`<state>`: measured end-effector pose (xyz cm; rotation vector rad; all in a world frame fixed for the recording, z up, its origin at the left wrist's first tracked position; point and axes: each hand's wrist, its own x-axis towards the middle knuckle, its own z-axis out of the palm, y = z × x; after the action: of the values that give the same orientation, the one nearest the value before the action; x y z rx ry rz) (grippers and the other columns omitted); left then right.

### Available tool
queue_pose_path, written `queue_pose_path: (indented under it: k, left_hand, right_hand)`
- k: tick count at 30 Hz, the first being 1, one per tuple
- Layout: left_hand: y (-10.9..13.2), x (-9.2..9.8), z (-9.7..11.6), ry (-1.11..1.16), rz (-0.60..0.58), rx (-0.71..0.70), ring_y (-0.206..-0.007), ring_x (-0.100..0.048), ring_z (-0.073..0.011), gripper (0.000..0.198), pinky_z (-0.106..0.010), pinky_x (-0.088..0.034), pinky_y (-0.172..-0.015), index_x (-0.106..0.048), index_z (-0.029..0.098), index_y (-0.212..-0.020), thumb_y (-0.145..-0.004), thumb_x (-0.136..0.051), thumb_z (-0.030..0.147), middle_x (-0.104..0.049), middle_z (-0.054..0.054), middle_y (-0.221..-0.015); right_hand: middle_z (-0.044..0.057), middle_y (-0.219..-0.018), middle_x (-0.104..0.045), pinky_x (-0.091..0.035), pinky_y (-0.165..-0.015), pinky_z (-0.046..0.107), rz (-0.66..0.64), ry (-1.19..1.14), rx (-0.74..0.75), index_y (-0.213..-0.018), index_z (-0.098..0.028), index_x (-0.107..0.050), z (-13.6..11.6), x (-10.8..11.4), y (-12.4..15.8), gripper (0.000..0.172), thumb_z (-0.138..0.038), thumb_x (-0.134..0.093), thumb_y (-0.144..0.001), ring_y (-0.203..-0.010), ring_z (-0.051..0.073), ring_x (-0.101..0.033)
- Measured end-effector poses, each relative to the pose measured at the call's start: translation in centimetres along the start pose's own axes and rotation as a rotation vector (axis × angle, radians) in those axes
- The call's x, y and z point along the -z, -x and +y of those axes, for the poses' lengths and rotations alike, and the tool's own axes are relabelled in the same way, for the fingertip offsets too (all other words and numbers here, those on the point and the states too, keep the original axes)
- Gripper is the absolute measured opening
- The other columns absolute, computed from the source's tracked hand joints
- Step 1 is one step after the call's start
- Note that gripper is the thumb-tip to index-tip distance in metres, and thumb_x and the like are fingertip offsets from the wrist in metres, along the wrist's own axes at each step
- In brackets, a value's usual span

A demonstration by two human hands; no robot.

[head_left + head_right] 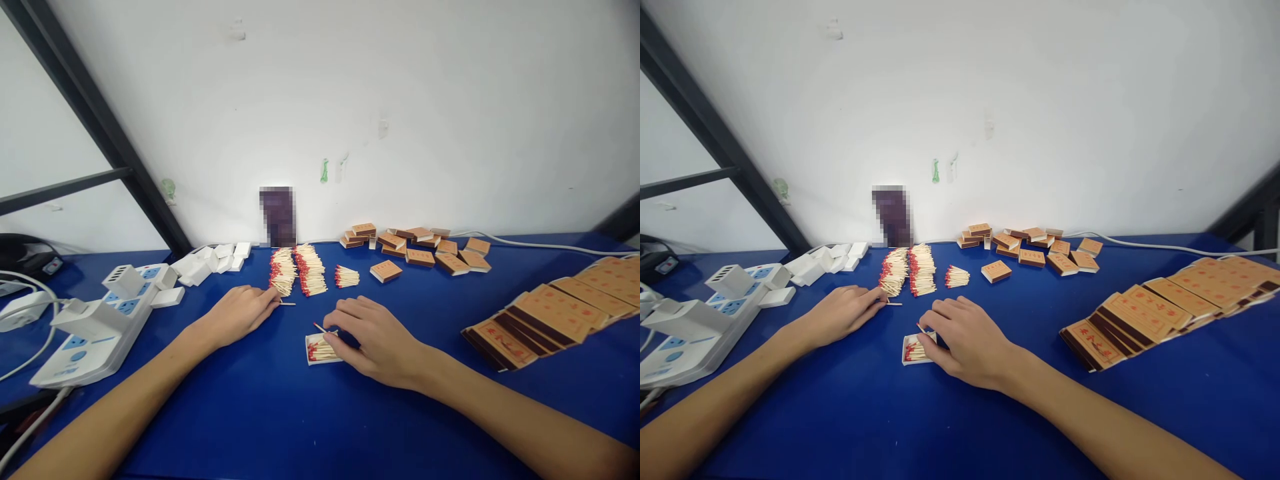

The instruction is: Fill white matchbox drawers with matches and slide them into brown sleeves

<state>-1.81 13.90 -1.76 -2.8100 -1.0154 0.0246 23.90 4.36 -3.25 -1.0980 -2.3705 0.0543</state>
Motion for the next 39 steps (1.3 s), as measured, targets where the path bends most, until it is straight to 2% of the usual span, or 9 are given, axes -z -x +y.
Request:
queue_pose_path:
  k: [4, 7, 11, 14, 17, 21, 27, 32, 39]
  left_hand:
    - [0.1, 0.4, 0.5, 0.074, 0.047, 0.005, -0.066, -0.062, -0.0202, 0.028, -0.03, -0.043, -0.063, -0.054, 0.018, -0.099, -0.102, -0.029, 0.032, -0.064, -0.005, -0.075]
    - [0.4, 1.0, 2.4, 0.211, 0.118, -0.045, -0.065, -0.06, -0.017, 0.021, -0.027, -0.042, -0.062, -0.053, 0.02, -0.1, -0.1, -0.034, 0.031, -0.062, -0.001, -0.072]
    - [0.8, 1.2, 5.9, 0.387, 0.133, -0.131, -0.057, -0.054, -0.0135, 0.017, -0.025, -0.04, -0.06, -0.055, 0.021, -0.096, -0.098, -0.041, 0.031, -0.056, 0.004, -0.062]
    - [0.8, 0.7, 6.9, 0.39, 0.131, -0.113, -0.055, -0.053, -0.0135, 0.016, -0.026, -0.04, -0.061, -0.056, 0.022, -0.097, -0.097, -0.044, 0.032, -0.055, 0.004, -0.06]
    - [0.5, 0.3, 5.8, 0.342, 0.172, -0.036, -0.056, -0.054, -0.0143, 0.018, -0.026, -0.039, -0.059, -0.056, 0.021, -0.098, -0.097, -0.042, 0.032, -0.056, 0.004, -0.06]
    - [0.1, 0.1, 3.1, 0.159, 0.194, 0.035, -0.059, -0.057, -0.0155, 0.021, -0.029, -0.041, -0.065, -0.058, 0.02, -0.101, -0.096, -0.041, 0.032, -0.06, 0.001, -0.064]
    - [0.3, 0.7, 0.0, 0.036, 0.081, 0.081, -0.067, -0.061, -0.0213, 0.022, -0.035, -0.042, -0.071, -0.061, 0.019, -0.095, -0.092, -0.046, 0.035, -0.065, -0.004, -0.072]
    - [0.4, 0.7, -0.6, 0.044, 0.028, 0.036, -0.07, -0.062, -0.022, 0.023, -0.035, -0.04, -0.071, -0.059, 0.021, -0.098, -0.095, -0.04, 0.034, -0.066, -0.003, -0.075]
    - [0.4, 0.6, -0.4, 0.072, 0.005, -0.015, -0.066, -0.058, -0.0188, 0.021, -0.032, -0.036, -0.066, -0.054, 0.02, -0.09, -0.098, -0.035, 0.026, -0.063, -0.001, -0.074]
  right_hand:
    - [0.002, -0.084, -0.061, -0.039, -0.069, 0.03, -0.003, -0.102, -0.166, -0.091, -0.02, -0.062, 0.1, -0.2, -0.2, 0.019, -0.029, -0.047, -0.096, -0.075, 0.015, -0.055]
    - [0.001, -0.077, -0.058, -0.039, -0.064, 0.028, 0.022, -0.246, -0.324, -0.082, -0.02, -0.06, 0.5, -0.4, -0.5, 0.027, -0.032, -0.043, -0.099, -0.071, 0.014, -0.054]
    - [0.0, -0.074, -0.059, -0.04, -0.066, 0.029, 0.069, -0.346, -0.363, -0.077, -0.019, -0.057, 0.9, -0.8, -0.7, 0.032, -0.032, -0.04, -0.1, -0.072, 0.014, -0.053]
    - [0.0, -0.076, -0.06, -0.04, -0.065, 0.029, 0.068, -0.352, -0.36, -0.08, -0.019, -0.058, 0.9, -1.0, -0.7, 0.029, -0.031, -0.041, -0.1, -0.072, 0.014, -0.053]
    - [-0.001, -0.073, -0.057, -0.039, -0.062, 0.028, 0.024, -0.317, -0.345, -0.078, -0.019, -0.059, 0.9, -1.0, -0.6, 0.028, -0.03, -0.043, -0.099, -0.067, 0.013, -0.052]
    - [-0.001, -0.071, -0.054, -0.037, -0.059, 0.027, -0.026, -0.3, -0.334, -0.073, -0.019, -0.059, 0.7, -0.8, -0.6, 0.03, -0.03, -0.045, -0.097, -0.065, 0.012, -0.05]
    - [-0.001, -0.073, -0.055, -0.037, -0.061, 0.028, -0.063, -0.297, -0.329, -0.075, -0.02, -0.063, 0.4, -0.8, -0.7, 0.022, -0.032, -0.056, -0.092, -0.067, 0.013, -0.052]
    - [-0.001, -0.076, -0.056, -0.038, -0.061, 0.028, -0.078, -0.283, -0.33, -0.075, -0.02, -0.065, 0.2, -0.8, -0.7, 0.013, -0.026, -0.06, -0.086, -0.069, 0.013, -0.053]
    - [-0.001, -0.073, -0.054, -0.038, -0.059, 0.027, -0.001, -0.347, -0.333, -0.072, -0.021, -0.066, 0.3, -0.8, -0.8, 0.015, -0.021, -0.059, -0.086, -0.066, 0.012, -0.051]
